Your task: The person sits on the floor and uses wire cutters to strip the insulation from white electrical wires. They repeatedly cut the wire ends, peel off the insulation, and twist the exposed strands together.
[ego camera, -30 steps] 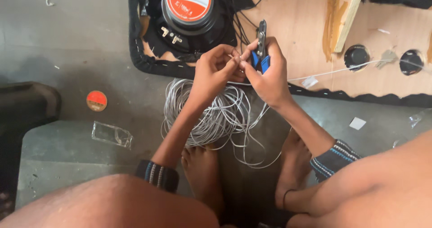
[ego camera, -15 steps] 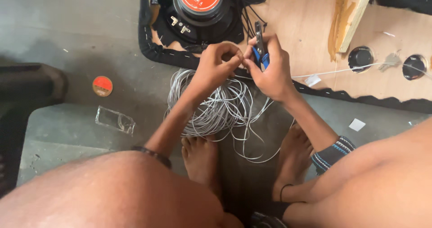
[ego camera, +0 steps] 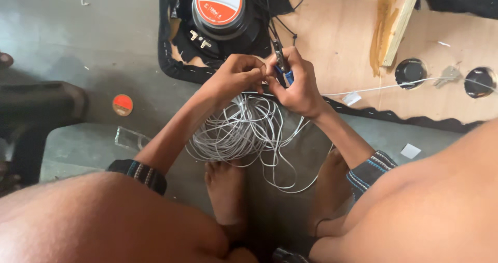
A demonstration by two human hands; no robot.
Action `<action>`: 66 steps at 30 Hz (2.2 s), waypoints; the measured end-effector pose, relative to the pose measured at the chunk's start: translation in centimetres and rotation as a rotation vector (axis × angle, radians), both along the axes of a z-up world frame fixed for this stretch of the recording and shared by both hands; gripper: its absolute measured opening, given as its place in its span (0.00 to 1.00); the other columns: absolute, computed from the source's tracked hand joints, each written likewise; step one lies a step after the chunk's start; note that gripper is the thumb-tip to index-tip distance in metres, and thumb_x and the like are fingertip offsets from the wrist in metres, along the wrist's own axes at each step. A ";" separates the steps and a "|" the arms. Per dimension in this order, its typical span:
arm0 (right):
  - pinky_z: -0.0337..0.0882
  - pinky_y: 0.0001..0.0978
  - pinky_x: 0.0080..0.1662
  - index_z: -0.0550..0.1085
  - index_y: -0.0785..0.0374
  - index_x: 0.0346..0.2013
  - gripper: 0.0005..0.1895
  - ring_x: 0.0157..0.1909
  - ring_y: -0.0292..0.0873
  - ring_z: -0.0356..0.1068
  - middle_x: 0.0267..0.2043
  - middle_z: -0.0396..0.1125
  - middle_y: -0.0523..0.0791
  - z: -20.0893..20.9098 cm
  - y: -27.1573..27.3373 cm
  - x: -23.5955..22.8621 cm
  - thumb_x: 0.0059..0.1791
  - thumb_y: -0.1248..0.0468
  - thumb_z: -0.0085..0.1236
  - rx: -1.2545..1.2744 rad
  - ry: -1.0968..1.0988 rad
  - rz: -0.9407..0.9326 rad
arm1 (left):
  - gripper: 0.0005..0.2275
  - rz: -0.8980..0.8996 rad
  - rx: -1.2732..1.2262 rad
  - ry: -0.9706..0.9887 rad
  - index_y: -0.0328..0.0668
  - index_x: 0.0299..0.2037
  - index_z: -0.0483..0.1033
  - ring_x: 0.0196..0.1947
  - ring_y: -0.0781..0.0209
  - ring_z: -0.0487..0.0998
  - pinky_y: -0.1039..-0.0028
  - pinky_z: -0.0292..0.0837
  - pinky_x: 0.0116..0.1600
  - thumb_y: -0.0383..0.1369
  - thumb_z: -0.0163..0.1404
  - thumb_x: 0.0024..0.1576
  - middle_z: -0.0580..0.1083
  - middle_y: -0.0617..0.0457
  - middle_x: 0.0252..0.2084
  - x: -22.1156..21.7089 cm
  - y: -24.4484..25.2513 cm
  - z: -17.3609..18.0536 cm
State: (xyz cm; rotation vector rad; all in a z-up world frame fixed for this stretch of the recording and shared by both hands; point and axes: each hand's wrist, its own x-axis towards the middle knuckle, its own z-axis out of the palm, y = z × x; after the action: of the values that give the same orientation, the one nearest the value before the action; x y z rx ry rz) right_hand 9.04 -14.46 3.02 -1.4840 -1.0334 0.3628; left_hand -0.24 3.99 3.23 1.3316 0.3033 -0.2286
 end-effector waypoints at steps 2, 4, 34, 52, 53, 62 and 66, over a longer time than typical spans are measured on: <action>0.74 0.30 0.49 0.63 0.65 0.49 0.18 0.43 0.41 0.74 0.43 0.70 0.47 0.2 -0.2 0.6 0.51 0.78 0.61 -0.018 -0.043 -0.012 | 0.09 -0.010 0.198 -0.001 0.29 0.40 0.78 0.31 0.69 0.78 0.78 0.73 0.37 0.30 0.51 0.60 0.76 0.53 0.31 0.4 -0.3 0.5; 0.74 0.30 0.46 0.63 0.65 0.50 0.19 0.43 0.40 0.77 0.42 0.71 0.46 0.3 -0.5 1.0 0.52 0.76 0.63 -0.076 -0.120 -0.059 | 0.09 -0.025 0.368 -0.021 0.29 0.38 0.78 0.28 0.69 0.79 0.77 0.73 0.33 0.31 0.51 0.60 0.77 0.52 0.28 0.9 -0.4 1.1; 0.73 0.27 0.44 0.64 0.64 0.46 0.11 0.38 0.34 0.69 0.40 0.66 0.44 -1.0 0.3 -0.2 0.54 0.76 0.55 0.002 0.454 -0.315 | 0.07 0.581 -0.009 -0.092 0.34 0.44 0.62 0.15 0.70 0.72 0.80 0.64 0.17 0.32 0.41 0.66 0.80 0.44 0.40 1.4 -2.6 -2.9; 0.71 0.48 0.58 0.72 0.69 0.54 0.14 0.56 0.59 0.71 0.53 0.69 0.57 1.7 -1.0 1.6 0.53 0.75 0.53 -0.333 -0.526 -0.283 | 0.08 0.418 -0.043 -0.137 0.29 0.42 0.74 0.20 0.71 0.75 0.81 0.71 0.24 0.30 0.53 0.62 0.81 0.47 0.33 1.6 -3.1 -2.0; 0.71 0.48 0.55 0.72 0.70 0.53 0.13 0.53 0.59 0.72 0.50 0.70 0.56 1.7 -0.6 1.0 0.53 0.75 0.53 -0.329 -0.468 -0.242 | 0.08 0.421 -0.044 -0.165 0.29 0.42 0.74 0.21 0.71 0.76 0.81 0.71 0.25 0.29 0.53 0.62 0.81 0.47 0.33 1.5 -3.1 -2.0; 0.69 0.45 0.38 0.72 0.72 0.42 0.03 0.37 0.59 0.71 0.36 0.69 0.56 1.5 0.6 0.2 0.53 0.76 0.53 -0.356 -0.377 -0.162 | 0.06 0.413 0.328 -0.188 0.30 0.36 0.75 0.19 0.71 0.75 0.79 0.68 0.23 0.27 0.56 0.60 0.77 0.52 0.24 1.6 -3.4 -1.3; 0.70 0.44 0.38 0.72 0.70 0.41 0.03 0.36 0.56 0.72 0.34 0.69 0.55 1.5 0.6 0.7 0.53 0.76 0.52 -0.381 -0.340 -0.152 | 0.06 0.434 0.587 -0.409 0.30 0.33 0.73 0.24 0.68 0.80 0.77 0.72 0.30 0.25 0.57 0.59 0.76 0.49 0.24 1.9 -3.6 -1.6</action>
State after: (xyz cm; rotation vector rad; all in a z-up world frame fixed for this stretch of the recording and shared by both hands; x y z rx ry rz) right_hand 9.73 -13.87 4.50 -2.0053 -1.1506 0.2090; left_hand 1.62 0.37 1.67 1.8050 0.3140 0.5323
